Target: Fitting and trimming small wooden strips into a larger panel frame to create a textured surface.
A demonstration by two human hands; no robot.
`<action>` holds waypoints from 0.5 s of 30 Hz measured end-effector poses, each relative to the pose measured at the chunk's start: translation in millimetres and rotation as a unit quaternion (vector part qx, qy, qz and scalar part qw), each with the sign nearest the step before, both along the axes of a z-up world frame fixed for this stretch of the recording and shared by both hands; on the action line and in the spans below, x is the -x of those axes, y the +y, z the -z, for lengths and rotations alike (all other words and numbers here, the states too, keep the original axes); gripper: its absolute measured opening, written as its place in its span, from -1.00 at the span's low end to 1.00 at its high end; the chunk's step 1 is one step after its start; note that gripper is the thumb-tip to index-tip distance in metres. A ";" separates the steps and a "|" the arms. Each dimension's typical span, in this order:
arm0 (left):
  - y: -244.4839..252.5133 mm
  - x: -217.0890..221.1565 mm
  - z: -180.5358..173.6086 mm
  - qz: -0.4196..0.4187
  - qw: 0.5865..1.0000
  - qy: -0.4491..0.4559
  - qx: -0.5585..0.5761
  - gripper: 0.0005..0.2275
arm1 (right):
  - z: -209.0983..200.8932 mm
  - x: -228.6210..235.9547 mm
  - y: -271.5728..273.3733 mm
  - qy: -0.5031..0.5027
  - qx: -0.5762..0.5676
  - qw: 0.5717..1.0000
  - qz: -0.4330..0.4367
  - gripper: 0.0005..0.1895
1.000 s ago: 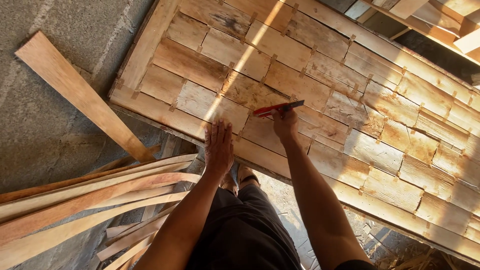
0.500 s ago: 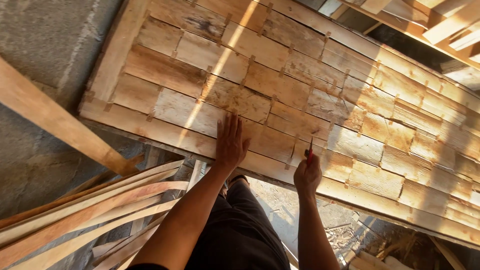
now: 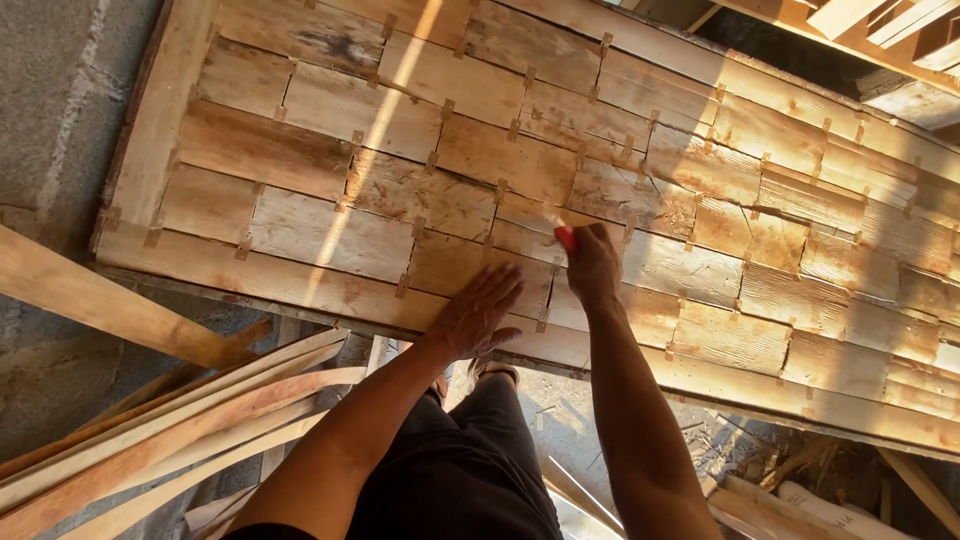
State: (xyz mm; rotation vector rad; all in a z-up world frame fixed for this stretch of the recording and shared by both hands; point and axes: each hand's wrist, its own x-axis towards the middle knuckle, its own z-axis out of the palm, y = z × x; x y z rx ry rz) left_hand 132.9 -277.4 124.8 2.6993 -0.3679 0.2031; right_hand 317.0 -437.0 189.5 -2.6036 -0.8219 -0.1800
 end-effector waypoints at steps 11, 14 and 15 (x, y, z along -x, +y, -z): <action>-11.9 -79.3 10.6 -0.232 0.972 -0.032 0.030 -0.20 | 0.2 -28.1 -8.6 0.070 0.062 0.993 -0.069 -0.88; -14.5 -87.7 17.4 -0.244 0.968 -0.047 0.049 -0.18 | -3.9 -21.5 -27.7 0.123 -0.010 0.992 -0.040 -0.85; -15.0 -89.3 16.4 -0.240 0.968 -0.041 0.055 -0.18 | -6.9 -17.0 -36.0 0.153 -0.041 0.987 -0.019 -0.84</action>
